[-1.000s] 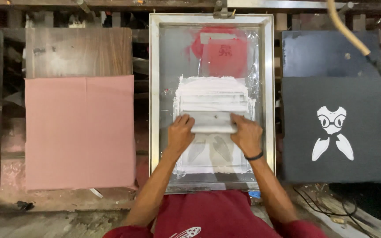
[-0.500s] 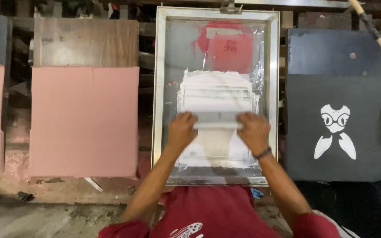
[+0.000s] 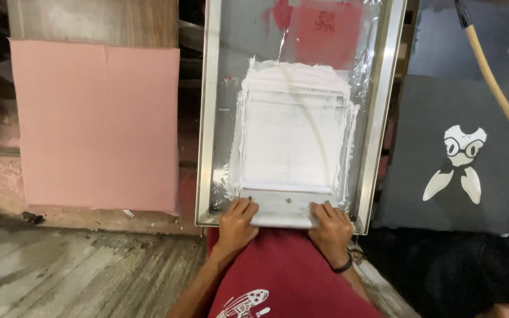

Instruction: The person uses a squeegee to spread white ink across a screen printing frame. They repeatedly pull the squeegee down the screen to transfer the ink onto fabric pieces laid out on a wooden rack below.

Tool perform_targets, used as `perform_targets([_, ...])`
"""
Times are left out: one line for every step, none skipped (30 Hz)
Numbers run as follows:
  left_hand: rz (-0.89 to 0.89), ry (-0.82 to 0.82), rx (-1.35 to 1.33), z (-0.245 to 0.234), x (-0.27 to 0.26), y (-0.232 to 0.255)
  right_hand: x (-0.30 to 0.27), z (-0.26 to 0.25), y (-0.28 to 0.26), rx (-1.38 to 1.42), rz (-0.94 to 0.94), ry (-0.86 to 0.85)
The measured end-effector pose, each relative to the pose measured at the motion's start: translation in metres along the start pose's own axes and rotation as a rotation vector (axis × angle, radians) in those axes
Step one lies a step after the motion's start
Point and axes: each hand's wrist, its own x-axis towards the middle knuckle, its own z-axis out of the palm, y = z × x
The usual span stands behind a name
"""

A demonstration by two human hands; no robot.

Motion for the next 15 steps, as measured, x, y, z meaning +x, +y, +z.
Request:
perform_targets([0.016, 0.012, 0.012, -0.001, 0.008, -0.003, 0.008, 0.000, 0.008, 0.005, 0.001, 0.023])
perform_targets([0.009, -0.045, -0.014, -0.003, 0.017, -0.006, 0.016, -0.001, 0.016, 0.048, 0.042, -0.146])
perform_targets([0.000, -0.113, -0.048, -0.004, 0.020, -0.004, 0.016, -0.005, 0.024, 0.090, 0.091, -0.325])
perform_targets([0.015, -0.112, -0.044, 0.006, 0.046, -0.019, 0.040, 0.006, 0.033, 0.092, 0.099, -0.312])
perform_targets([0.027, -0.073, -0.025, 0.017, 0.069, -0.029, 0.062, 0.014, 0.045, 0.074, 0.109, -0.267])
perform_targets([0.039, -0.034, -0.007, 0.030, 0.092, -0.041, 0.084, 0.024, 0.056, 0.056, 0.118, -0.221])
perform_targets([0.033, -0.046, -0.005, 0.026, 0.129, -0.043, 0.115, 0.027, 0.058, 0.062, 0.121, -0.233])
perform_targets([0.081, 0.125, -0.006, 0.024, 0.166, -0.047, 0.148, 0.032, 0.060, 0.055, 0.048, -0.019])
perform_targets([0.137, 0.313, -0.008, 0.023, 0.215, -0.053, 0.191, 0.036, 0.066, 0.040, -0.033, 0.212])
perform_targets([0.139, 0.319, -0.007, 0.026, 0.214, -0.054, 0.192, 0.040, 0.066, 0.039, -0.037, 0.216])
perform_targets([0.078, 0.304, -0.054, 0.028, 0.217, -0.056, 0.199, 0.044, 0.068, 0.061, -0.024, 0.149])
perform_targets([0.018, 0.289, -0.101, 0.031, 0.223, -0.059, 0.209, 0.047, 0.069, 0.083, -0.011, 0.081])
perform_targets([0.024, 0.301, -0.097, 0.029, 0.218, -0.056, 0.204, 0.044, 0.064, 0.082, -0.018, 0.093])
perform_targets([-0.015, 0.288, -0.096, 0.030, 0.214, -0.054, 0.199, 0.043, 0.059, 0.099, 0.039, 0.066])
perform_targets([-0.074, 0.249, -0.104, 0.031, 0.190, -0.046, 0.173, 0.039, 0.053, 0.117, 0.105, 0.005])
